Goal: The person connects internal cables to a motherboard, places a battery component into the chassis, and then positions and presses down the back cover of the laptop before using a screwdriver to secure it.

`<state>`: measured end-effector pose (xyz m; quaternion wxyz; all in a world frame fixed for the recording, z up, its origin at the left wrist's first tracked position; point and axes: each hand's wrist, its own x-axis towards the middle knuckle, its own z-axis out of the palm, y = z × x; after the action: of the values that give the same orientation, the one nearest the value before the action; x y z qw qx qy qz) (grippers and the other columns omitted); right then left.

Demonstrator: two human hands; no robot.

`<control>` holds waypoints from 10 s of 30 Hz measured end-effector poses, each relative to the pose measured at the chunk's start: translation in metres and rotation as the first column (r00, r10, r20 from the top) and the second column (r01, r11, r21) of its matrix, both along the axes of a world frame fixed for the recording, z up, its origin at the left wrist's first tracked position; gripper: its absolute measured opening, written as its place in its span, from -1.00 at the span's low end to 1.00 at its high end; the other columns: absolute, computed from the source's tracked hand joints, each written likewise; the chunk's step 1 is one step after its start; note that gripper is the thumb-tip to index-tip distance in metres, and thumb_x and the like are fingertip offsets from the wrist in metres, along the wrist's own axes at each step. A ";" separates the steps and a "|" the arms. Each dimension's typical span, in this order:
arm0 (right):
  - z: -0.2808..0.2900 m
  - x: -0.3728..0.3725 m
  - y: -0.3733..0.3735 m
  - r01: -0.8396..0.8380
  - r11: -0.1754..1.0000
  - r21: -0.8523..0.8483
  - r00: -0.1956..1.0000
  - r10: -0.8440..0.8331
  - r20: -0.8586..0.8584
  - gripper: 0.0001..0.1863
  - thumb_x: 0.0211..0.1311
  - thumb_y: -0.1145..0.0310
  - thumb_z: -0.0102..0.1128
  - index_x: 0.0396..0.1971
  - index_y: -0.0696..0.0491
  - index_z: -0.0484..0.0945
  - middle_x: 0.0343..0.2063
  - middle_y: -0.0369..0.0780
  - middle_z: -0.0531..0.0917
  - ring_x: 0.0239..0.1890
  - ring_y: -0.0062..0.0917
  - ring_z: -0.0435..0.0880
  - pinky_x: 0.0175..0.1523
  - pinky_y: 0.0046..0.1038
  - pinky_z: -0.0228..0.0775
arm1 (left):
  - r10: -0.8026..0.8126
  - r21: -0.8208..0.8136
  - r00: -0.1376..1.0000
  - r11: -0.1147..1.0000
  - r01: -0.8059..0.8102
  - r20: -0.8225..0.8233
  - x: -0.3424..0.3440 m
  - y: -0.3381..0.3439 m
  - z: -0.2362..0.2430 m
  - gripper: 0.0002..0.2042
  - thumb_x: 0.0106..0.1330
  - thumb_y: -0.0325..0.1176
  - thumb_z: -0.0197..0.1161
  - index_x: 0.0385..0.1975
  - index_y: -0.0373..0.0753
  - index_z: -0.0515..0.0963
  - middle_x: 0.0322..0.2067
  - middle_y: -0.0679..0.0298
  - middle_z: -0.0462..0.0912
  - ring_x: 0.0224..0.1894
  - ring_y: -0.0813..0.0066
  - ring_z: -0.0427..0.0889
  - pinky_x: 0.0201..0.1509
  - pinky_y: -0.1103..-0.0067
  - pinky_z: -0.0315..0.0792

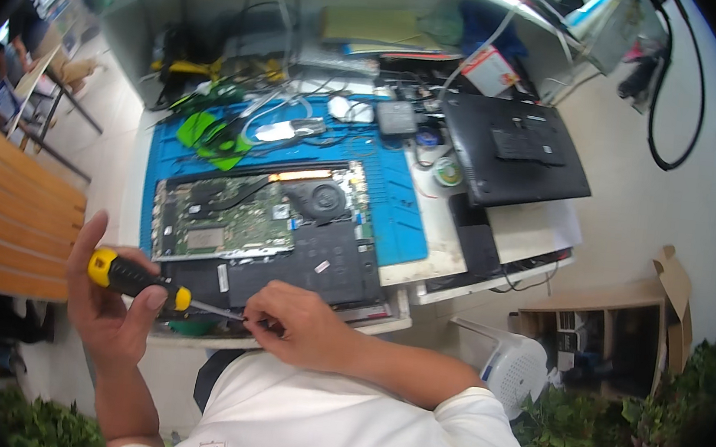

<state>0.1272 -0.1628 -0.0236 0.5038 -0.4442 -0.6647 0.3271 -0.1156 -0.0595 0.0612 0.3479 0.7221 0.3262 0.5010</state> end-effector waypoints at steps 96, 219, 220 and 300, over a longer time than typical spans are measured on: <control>0.055 0.065 0.104 -0.086 0.990 0.108 0.942 0.046 0.331 -0.73 0.43 0.62 0.27 0.04 0.10 0.76 -0.03 -0.14 0.77 0.09 -0.17 0.70 0.23 -0.17 0.56 | -0.146 0.053 0.337 0.855 0.516 -0.930 0.072 0.071 0.103 -0.71 0.52 -0.28 0.40 0.16 -0.19 0.68 -0.01 0.10 0.70 -0.03 -0.04 0.74 0.13 0.19 0.58; -0.013 0.318 -0.165 0.928 0.194 -0.317 0.108 -0.957 -0.269 -0.51 0.76 -0.04 0.07 -0.13 0.15 0.61 -0.54 -0.22 0.67 -0.59 -0.46 0.64 -0.43 -0.40 0.52 | -0.683 0.110 0.555 0.579 0.808 -0.475 0.347 -0.053 0.007 -0.45 0.43 -0.15 0.58 0.30 -0.24 0.57 0.13 0.02 0.67 0.03 0.10 0.79 0.08 0.28 0.70; -0.028 0.363 -0.181 0.964 0.064 -0.257 0.048 -0.997 -0.065 -0.49 0.69 -0.04 0.16 -0.19 0.19 0.65 -0.52 -0.19 0.70 -0.60 -0.42 0.65 -0.43 -0.35 0.55 | -0.665 0.186 0.605 0.592 0.784 -0.438 0.367 -0.041 0.006 -0.46 0.43 -0.16 0.58 0.29 -0.27 0.59 0.14 0.01 0.68 0.03 0.10 0.80 0.09 0.28 0.71; 0.122 0.085 0.086 -0.001 1.000 -0.014 0.805 -0.007 -0.593 -0.21 0.52 0.62 0.31 0.62 0.15 0.13 0.13 0.02 0.74 0.10 -0.51 0.79 0.09 -0.47 0.80 | -0.104 0.481 0.858 0.791 0.378 -0.503 0.027 0.095 0.062 -0.53 -0.08 -0.48 0.74 -0.07 -0.19 0.80 0.08 0.10 0.85 0.02 0.12 0.86 0.03 0.38 0.76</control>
<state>0.2117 -0.0765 0.0985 0.6834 -0.3246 -0.4714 0.4531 -0.0886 0.0358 0.1228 0.0961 0.9243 0.1372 0.3430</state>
